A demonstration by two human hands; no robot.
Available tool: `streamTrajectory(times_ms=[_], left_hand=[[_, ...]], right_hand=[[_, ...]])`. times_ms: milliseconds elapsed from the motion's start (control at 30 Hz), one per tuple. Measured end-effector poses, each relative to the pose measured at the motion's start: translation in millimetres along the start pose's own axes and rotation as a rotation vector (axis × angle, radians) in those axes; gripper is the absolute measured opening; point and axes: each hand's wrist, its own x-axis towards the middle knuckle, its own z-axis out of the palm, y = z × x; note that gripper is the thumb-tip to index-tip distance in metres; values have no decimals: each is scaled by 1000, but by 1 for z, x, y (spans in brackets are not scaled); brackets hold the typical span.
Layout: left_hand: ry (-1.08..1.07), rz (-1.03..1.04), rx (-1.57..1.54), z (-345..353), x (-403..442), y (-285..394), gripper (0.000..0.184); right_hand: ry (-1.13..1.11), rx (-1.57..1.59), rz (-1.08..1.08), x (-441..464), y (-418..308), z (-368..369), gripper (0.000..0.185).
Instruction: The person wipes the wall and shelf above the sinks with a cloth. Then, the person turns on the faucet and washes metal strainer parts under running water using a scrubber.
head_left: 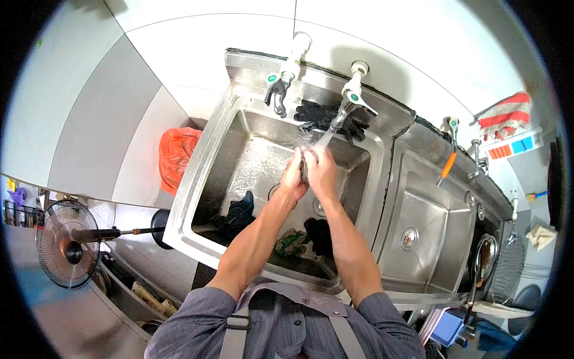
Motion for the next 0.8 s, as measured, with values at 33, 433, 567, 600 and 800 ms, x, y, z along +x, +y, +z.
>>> streamTrajectory(times_ms=[33, 433, 567, 600, 800], left_hand=[[61, -78, -29, -2, 1, 3, 60], [386, -12, 272, 2, -6, 12, 53], [342, -18, 241, -3, -9, -3, 57], [286, 18, 198, -9, -5, -13, 59], [366, -122, 229, -7, -7, 3, 54]], right_hand=[[41, -28, -127, -8, 0, 2, 24], [118, -149, -228, -29, -1, 18, 19], [82, -96, -109, -26, 14, 13, 18], [39, -118, -67, -11, 21, 9, 17], [123, -77, -152, -57, 5, 16, 18]])
